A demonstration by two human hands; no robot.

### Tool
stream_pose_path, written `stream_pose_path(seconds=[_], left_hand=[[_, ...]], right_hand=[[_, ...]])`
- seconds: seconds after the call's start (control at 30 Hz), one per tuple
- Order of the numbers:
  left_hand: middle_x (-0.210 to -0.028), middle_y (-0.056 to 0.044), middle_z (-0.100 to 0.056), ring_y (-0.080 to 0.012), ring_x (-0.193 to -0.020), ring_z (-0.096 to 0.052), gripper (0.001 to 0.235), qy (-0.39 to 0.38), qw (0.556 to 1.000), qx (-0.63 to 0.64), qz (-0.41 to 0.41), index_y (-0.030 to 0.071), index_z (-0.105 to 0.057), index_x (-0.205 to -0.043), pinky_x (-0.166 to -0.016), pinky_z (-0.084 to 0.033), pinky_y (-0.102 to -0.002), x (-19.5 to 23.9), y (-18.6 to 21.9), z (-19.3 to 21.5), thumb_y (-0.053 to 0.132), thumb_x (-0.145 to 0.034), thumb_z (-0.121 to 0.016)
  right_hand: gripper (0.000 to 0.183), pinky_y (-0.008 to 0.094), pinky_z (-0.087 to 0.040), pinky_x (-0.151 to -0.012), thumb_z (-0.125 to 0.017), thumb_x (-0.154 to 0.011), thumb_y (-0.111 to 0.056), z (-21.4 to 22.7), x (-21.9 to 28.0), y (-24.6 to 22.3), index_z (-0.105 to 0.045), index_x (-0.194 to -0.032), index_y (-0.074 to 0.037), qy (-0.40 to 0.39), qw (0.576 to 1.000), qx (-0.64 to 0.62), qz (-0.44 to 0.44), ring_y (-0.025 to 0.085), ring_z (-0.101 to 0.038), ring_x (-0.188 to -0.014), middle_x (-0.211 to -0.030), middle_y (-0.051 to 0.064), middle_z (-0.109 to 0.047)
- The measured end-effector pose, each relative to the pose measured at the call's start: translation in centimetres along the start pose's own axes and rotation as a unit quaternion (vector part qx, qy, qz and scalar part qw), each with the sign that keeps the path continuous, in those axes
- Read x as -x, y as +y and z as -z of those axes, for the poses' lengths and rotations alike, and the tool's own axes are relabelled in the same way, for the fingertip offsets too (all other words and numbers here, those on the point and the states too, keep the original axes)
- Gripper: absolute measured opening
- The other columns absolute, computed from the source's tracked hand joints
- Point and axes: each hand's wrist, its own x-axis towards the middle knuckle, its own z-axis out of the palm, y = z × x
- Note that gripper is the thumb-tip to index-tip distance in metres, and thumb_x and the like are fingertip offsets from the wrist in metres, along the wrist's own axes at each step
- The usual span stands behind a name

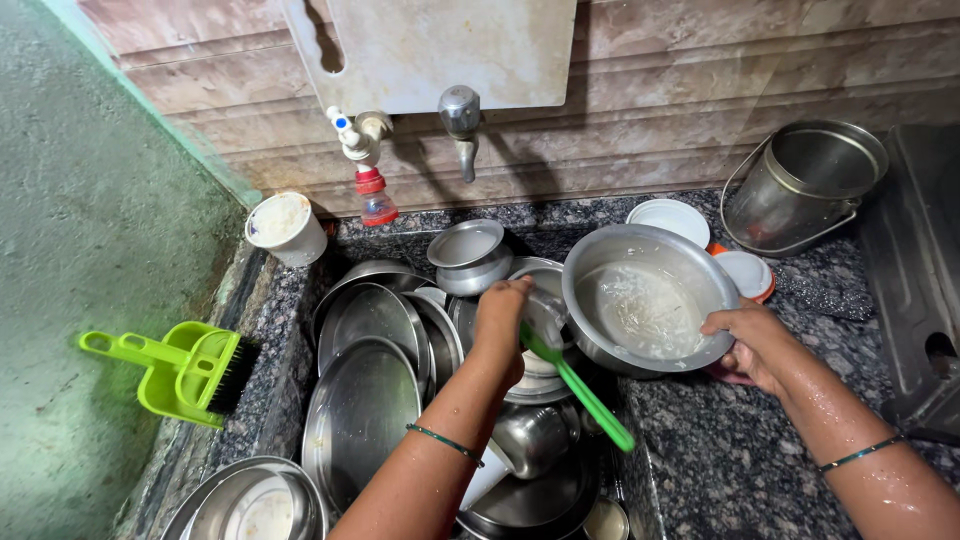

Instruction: The person scrubs a metal steamer insert with a steel wool pad and rinses it under running water. They then wash a white plastic cup, an orange plastic strainer, and a green plastic strainer, rinsing each item thoroughly. Finally, the person scrubs a metal tumbler with a pink sponge and places it in the sink.

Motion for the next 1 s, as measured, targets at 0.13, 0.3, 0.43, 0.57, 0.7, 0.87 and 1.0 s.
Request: stream_pose_path(seconds=[0.13,0.3,0.43,0.57,0.7,0.87,1.0], left_hand=[[-0.078,-0.01,-0.065,-0.0233,-0.06,-0.06,0.025,-0.073,0.996,-0.023,0.037,0.004,-0.072,-0.102,-0.052,-0.048,-0.039,-0.5,-0.7,-1.9,0.024,-0.089,-0.067],[-0.075,-0.011,-0.065,-0.024,-0.059,-0.059,0.023,-0.099,0.99,-0.08,0.063,0.003,-0.074,-0.094,-0.052,-0.047,-0.038,-0.4,-3.3,-3.7,0.025,-0.089,-0.068],[-0.078,-0.01,-0.066,-0.0231,-0.065,-0.062,0.029,-0.128,0.989,-0.05,0.059,0.0,-0.073,-0.096,-0.059,-0.05,-0.039,-0.3,-5.1,-3.1,0.028,-0.092,-0.069],[-0.078,-0.011,-0.067,-0.0232,-0.066,-0.062,0.053,-0.122,0.982,-0.13,0.062,-0.002,-0.074,-0.094,-0.064,-0.051,-0.037,-1.4,-5.9,-3.5,0.049,-0.097,-0.063],[-0.076,-0.015,-0.068,-0.0272,-0.064,-0.064,0.068,-0.155,0.963,-0.208,0.075,-0.003,-0.075,-0.09,-0.064,-0.054,-0.038,-3.4,-6.5,-4.8,0.061,-0.1,-0.054],[-0.078,-0.011,-0.067,-0.0253,-0.06,-0.06,0.048,-0.175,0.972,-0.028,0.155,0.001,-0.068,-0.095,-0.058,-0.053,-0.041,-4.8,-8.5,-8.1,0.049,-0.098,-0.065],[-0.075,-0.01,-0.065,-0.0243,-0.054,-0.059,0.032,-0.151,0.979,0.054,0.125,-0.001,-0.067,-0.095,-0.048,-0.049,-0.039,-6.0,-9.3,-9.0,0.031,-0.095,-0.072]], right_hand=[[0.052,0.026,-0.037,-0.042,-0.065,-0.074,-0.007,1.1,-2.3,-0.7,-0.056,-0.125,-0.011,-0.004,1.0,-0.009,0.002,0.013,-0.057,-0.061,-0.088,0.004,-0.065],[0.043,0.028,-0.04,-0.045,-0.066,-0.078,-0.007,1.4,-5.0,-1.8,-0.057,-0.12,-0.003,0.021,0.999,-0.007,0.024,0.017,-0.059,-0.064,-0.089,0.008,-0.063],[0.042,0.029,-0.042,-0.045,-0.066,-0.083,-0.009,-0.4,-4.5,-3.1,-0.057,-0.123,-0.003,0.056,0.998,-0.01,0.039,0.019,-0.062,-0.069,-0.095,0.009,-0.066],[0.048,0.044,-0.057,-0.068,-0.051,-0.108,-0.043,-0.3,-2.9,-5.6,-0.062,-0.129,-0.001,0.166,0.94,0.297,0.0,0.04,-0.075,-0.082,-0.105,0.026,-0.073],[0.041,0.057,-0.052,-0.091,-0.045,-0.108,-0.038,1.8,-6.5,-7.6,-0.065,-0.139,-0.021,0.246,0.744,0.586,0.208,0.043,-0.067,-0.111,-0.137,0.015,-0.065],[0.057,0.049,-0.055,-0.098,-0.07,-0.082,-0.047,3.5,-13.3,-11.1,-0.065,-0.138,-0.043,0.1,0.687,0.702,0.16,0.033,-0.064,-0.124,-0.144,0.004,-0.059],[0.068,0.046,-0.058,-0.097,-0.082,-0.075,-0.042,4.6,-19.5,-11.7,-0.065,-0.141,-0.041,0.024,0.697,0.713,0.076,0.033,-0.071,-0.114,-0.125,0.011,-0.07]])
